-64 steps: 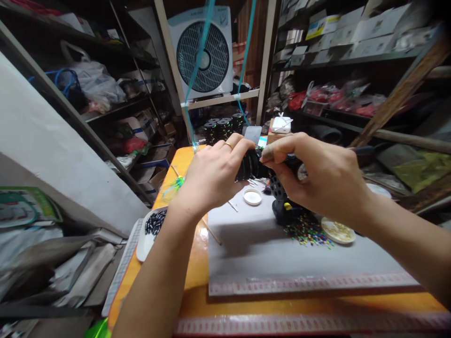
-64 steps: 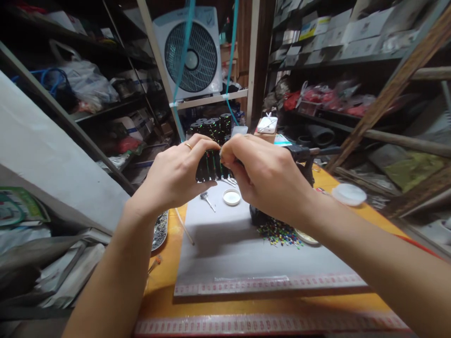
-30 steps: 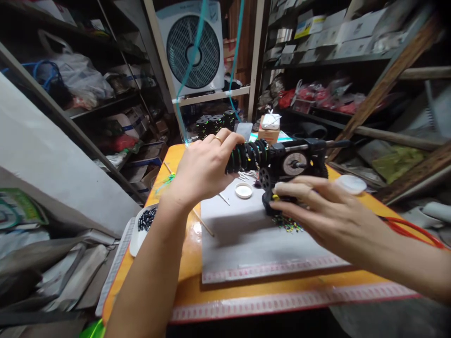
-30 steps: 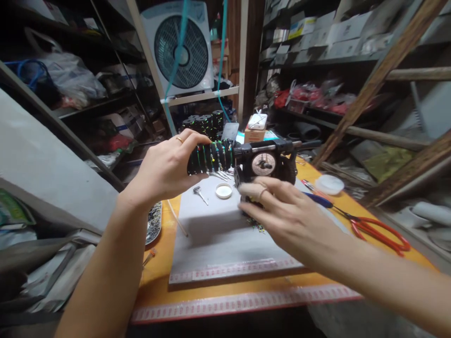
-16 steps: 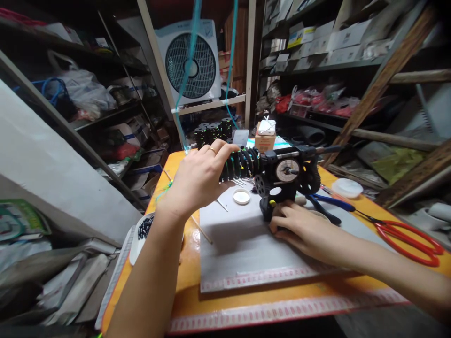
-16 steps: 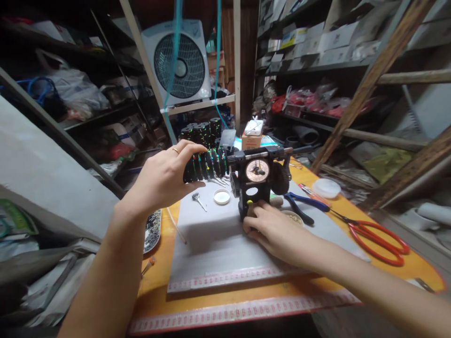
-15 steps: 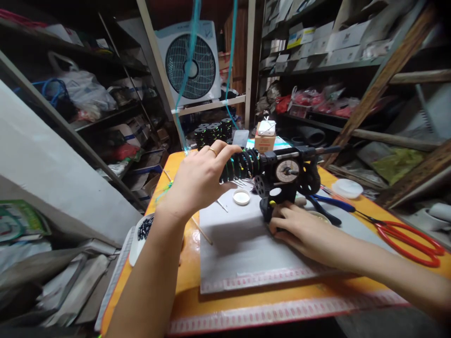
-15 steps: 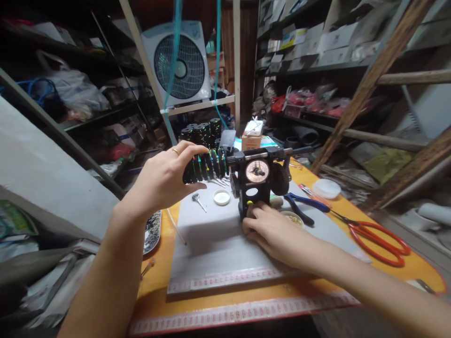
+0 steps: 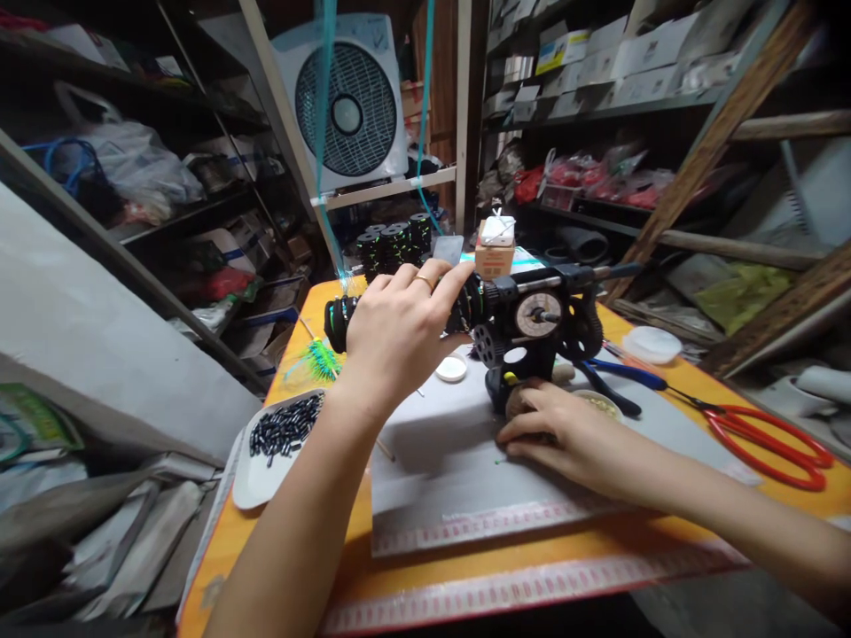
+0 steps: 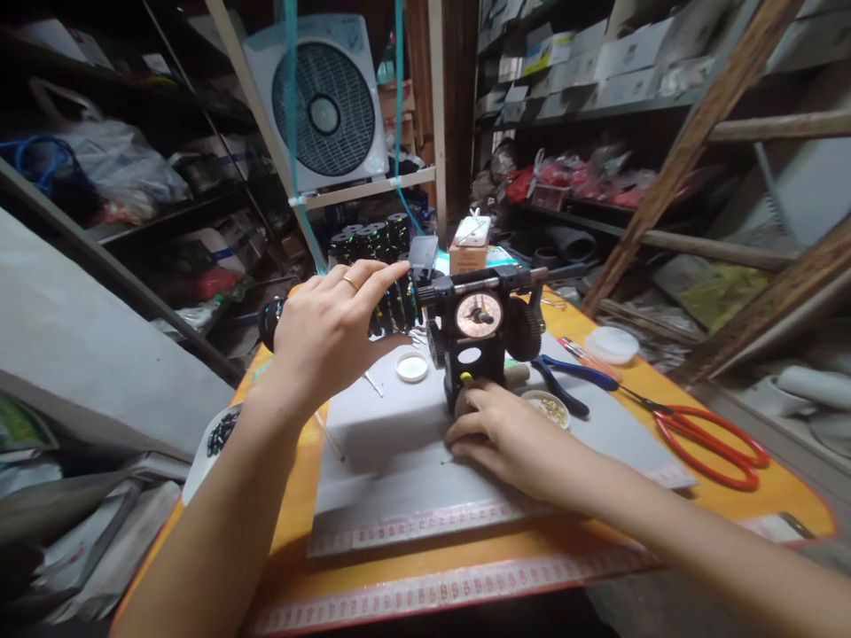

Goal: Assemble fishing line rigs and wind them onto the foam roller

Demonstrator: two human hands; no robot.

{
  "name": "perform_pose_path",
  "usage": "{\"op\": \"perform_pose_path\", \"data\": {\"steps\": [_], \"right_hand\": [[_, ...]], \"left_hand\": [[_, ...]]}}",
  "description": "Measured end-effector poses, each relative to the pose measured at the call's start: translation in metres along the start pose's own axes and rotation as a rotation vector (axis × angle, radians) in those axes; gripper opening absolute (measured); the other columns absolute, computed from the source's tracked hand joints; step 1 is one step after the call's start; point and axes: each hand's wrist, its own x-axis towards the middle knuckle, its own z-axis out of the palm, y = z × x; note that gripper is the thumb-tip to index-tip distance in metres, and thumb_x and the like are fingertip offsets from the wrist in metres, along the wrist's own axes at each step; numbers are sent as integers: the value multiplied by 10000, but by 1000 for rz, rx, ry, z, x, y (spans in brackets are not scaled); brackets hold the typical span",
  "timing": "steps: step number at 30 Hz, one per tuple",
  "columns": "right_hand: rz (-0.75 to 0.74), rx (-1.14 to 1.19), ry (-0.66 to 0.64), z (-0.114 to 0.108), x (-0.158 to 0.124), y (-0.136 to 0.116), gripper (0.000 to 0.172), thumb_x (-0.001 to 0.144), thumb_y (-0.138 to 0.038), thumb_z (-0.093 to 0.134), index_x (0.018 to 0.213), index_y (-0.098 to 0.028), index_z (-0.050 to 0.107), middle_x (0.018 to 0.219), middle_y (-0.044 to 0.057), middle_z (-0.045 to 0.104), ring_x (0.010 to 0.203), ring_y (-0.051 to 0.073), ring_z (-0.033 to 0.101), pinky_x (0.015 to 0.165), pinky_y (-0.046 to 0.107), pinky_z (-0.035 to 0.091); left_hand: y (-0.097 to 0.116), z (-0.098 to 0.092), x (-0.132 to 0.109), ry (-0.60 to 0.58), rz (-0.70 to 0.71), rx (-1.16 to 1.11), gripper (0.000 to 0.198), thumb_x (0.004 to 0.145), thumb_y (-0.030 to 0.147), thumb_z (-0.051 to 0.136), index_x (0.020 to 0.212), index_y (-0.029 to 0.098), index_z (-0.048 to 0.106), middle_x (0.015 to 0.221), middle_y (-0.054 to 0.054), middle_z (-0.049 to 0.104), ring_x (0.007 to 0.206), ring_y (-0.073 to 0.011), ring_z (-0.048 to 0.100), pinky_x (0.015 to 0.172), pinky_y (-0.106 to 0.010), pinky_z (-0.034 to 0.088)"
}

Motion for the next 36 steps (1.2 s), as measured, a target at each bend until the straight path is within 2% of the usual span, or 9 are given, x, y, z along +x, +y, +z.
{"op": "perform_pose_path", "data": {"steps": [3, 8, 12, 15, 20, 22, 24, 27, 36], "right_hand": [[-40, 48, 13, 7, -2, -8, 195, 932, -319, 592, 935, -254, 776, 924, 75, 650, 907, 207, 582, 782, 357, 498], [-123, 74, 122, 24, -10, -21, 247, 984, -231, 483, 915, -196, 718, 883, 76, 645, 861, 185, 550, 753, 341, 500], [-179, -47, 171, 26, -10, -28, 218, 982, -176, 457, 871, -170, 645, 843, 71, 626, 815, 184, 534, 689, 324, 487], [-255, -107, 313, 4, 0, -31, 123, 950, -128, 488, 923, -165, 602, 844, 61, 632, 806, 180, 543, 685, 319, 483], [-277, -93, 670, -62, 33, -37, 65, 904, -158, 601, 942, -209, 611, 835, 14, 671, 737, 148, 614, 669, 292, 485], [-253, -83, 768, -82, 48, -38, 37, 907, -191, 610, 909, -221, 631, 851, 18, 683, 740, 162, 636, 672, 309, 493], [-248, -63, 795, -93, 61, -39, 54, 911, -212, 606, 874, -221, 644, 873, 32, 683, 784, 183, 647, 703, 336, 506], [-266, -46, 798, -97, 72, -39, 59, 905, -207, 609, 871, -209, 658, 895, 48, 684, 827, 198, 646, 732, 361, 512], [-274, -146, 755, -97, 74, -36, 60, 906, -199, 603, 880, -196, 656, 917, 59, 687, 832, 199, 653, 752, 354, 502]], "left_hand": [[0, -1, 0, -4, -4, -7, 586, 896, 432, 604, 1419, 210, 464, 1355, -82, 602, 1124, -282, 586, 864, -407, 462], [-1, -1, -1, 14, 2, 2, 613, 871, 436, 651, 1413, 215, 466, 1337, -63, 613, 1100, -277, 586, 870, -399, 464], [0, -2, 0, 4, 1, 11, 604, 869, 394, 666, 1406, 208, 460, 1330, -77, 614, 1102, -277, 581, 876, -386, 461], [0, -4, 3, -16, -8, 3, 588, 851, 386, 688, 1374, 224, 476, 1290, -73, 630, 1078, -270, 596, 833, -372, 467], [-4, -9, 10, -70, -20, -71, 574, 818, 398, 719, 1324, 255, 488, 1243, -39, 653, 1029, -244, 629, 774, -335, 476], [-6, -11, 11, -80, -22, -87, 602, 805, 412, 731, 1330, 261, 478, 1237, -28, 655, 1013, -239, 635, 756, -332, 482], [-6, -11, 11, -83, -21, -92, 609, 801, 413, 737, 1330, 262, 475, 1230, -22, 656, 1015, -237, 635, 748, -331, 484], [-6, -11, 10, -75, -22, -88, 626, 795, 411, 747, 1333, 249, 470, 1228, -24, 654, 1038, -243, 628, 762, -339, 482], [-6, -10, 9, -85, -24, -87, 602, 812, 426, 728, 1320, 245, 461, 1243, -39, 654, 1043, -242, 623, 768, -340, 468]]}}
